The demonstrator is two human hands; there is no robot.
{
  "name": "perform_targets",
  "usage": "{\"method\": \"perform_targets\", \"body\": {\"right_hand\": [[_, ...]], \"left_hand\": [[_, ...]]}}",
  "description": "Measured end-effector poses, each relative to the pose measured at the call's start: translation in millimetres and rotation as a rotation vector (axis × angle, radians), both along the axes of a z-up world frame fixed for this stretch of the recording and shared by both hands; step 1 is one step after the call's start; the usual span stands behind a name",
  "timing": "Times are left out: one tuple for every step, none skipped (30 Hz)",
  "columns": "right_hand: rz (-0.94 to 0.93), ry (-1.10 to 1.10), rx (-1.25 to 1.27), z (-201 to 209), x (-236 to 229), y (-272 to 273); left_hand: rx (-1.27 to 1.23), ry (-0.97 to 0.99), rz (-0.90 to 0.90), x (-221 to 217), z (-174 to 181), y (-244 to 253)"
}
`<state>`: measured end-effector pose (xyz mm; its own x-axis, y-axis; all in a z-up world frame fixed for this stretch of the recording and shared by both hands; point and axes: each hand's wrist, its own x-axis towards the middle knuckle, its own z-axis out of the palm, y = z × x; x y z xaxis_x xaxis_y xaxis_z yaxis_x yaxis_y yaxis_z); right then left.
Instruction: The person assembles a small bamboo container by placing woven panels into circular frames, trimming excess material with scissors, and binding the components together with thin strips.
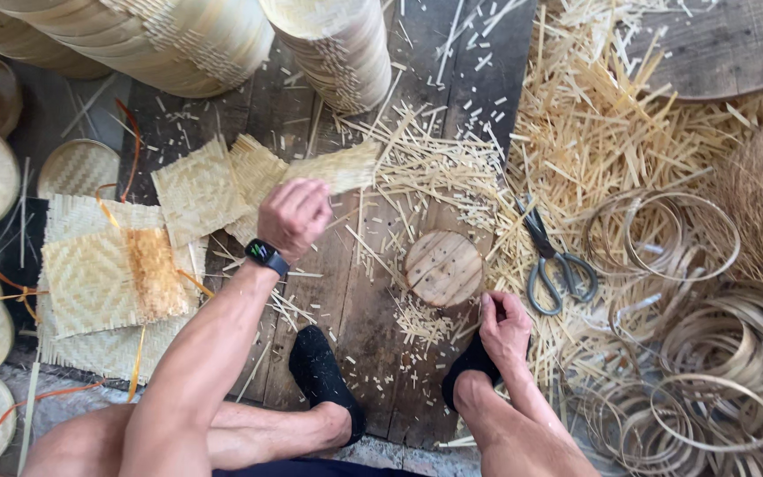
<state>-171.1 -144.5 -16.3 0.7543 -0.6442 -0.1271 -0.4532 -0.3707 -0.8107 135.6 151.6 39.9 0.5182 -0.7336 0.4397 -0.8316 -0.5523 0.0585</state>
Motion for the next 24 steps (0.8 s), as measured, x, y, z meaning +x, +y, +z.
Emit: {"method": "perform_targets", "body": {"right_hand": [[-0.044, 0.014, 0.137, -2.0, 0.0, -2.7], [-0.090, 0.028, 0.274, -3.4, 0.3, -7.2], [-0.141, 0.040, 0.413, -4.4, 0.8, -10.2], [-0.168, -0.039, 0.620, -5.5, 1.7, -15.3], [-0.196, -0.121, 0.825, -6.4, 1.5, -22.0], [-0.225, -0.206, 1.028, -7.4, 1.2, -27.3], [-0.201, -0.150, 0.995, -9.6, 3.1, -30.0], [-0.176, -0.093, 0.963, -12.3, 6.4, -30.3], [-0.148, -0.039, 0.931, -14.4, 10.7, -32.0], [-0.138, -0.026, 0.870, -16.1, 14.6, -33.0], [-0.126, -0.011, 0.811, -19.2, 19.7, -31.4], [-0.114, 0.005, 0.753, -21.9, 23.8, -31.0], [-0.118, 0.015, 0.747, -23.5, 25.5, -30.5], [-0.123, 0.025, 0.741, -24.8, 26.4, -30.7], [-0.130, 0.033, 0.735, -26.1, 26.1, -29.6], [-0.135, 0.028, 0.751, -27.2, 25.7, -27.9], [-0.145, 0.019, 0.765, -27.7, 25.6, -27.3], [-0.154, 0.011, 0.778, -28.1, 25.3, -26.6], [-0.155, -0.011, 0.791, -28.9, 25.5, -26.8], [-0.157, -0.033, 0.805, -29.8, 25.9, -26.7], [-0.157, -0.049, 0.818, -29.7, 24.3, -25.9], [-0.156, -0.071, 0.811, -29.1, 24.1, -25.4], [-0.149, -0.094, 0.803, -27.9, 25.7, -25.0], [-0.143, -0.116, 0.796, -24.8, 26.7, -24.0]], "left_hand": [[0.011, -0.052, -0.090, -15.2, 8.7, -11.6], [0.020, -0.103, -0.179, -33.7, 14.7, -26.2], [0.007, -0.035, -0.223, -56.6, 18.7, -41.9], [-0.005, 0.034, -0.268, -83.1, 21.6, -57.1], [-0.047, 0.124, -0.334, -109.5, 22.0, -73.4], [-0.088, 0.214, -0.399, -132.5, 22.0, -86.6], [0.001, 0.231, -0.440, -151.2, 22.2, -94.8], [0.090, 0.246, -0.482, -165.7, 22.1, -100.0], [0.067, 0.311, -0.469, -174.5, 21.4, -103.9], [0.044, 0.376, -0.456, -181.4, 19.8, -107.5], [0.023, 0.443, -0.440, -184.5, 17.0, -108.9], [-0.089, 0.551, -0.302, -184.8, 13.0, -108.8], [-0.197, 0.656, -0.161, -182.1, 7.8, -107.5], [-0.303, 0.758, -0.016, -177.0, 0.4, -107.1], [-0.317, 0.690, 0.214, -169.3, -9.6, -107.8], [-0.329, 0.612, 0.441, -160.6, -20.7, -108.6], [-0.382, 0.944, 0.516, -150.3, -31.3, -107.2], [-0.424, 1.279, 0.586, -140.1, -40.7, -103.3], [-0.456, 1.616, 0.646, -132.9, -49.6, -100.8], [-0.505, 1.634, 0.641, -130.5, -57.3, -99.5], [-0.555, 1.654, 0.641, -130.6, -63.6, -97.9], [-0.605, 1.674, 0.642, -131.0, -68.5, -97.1], [-0.589, 1.643, 0.656, -132.6, -71.2, -96.6], [-0.573, 1.613, 0.670, -133.9, -72.1, -96.5]]}}
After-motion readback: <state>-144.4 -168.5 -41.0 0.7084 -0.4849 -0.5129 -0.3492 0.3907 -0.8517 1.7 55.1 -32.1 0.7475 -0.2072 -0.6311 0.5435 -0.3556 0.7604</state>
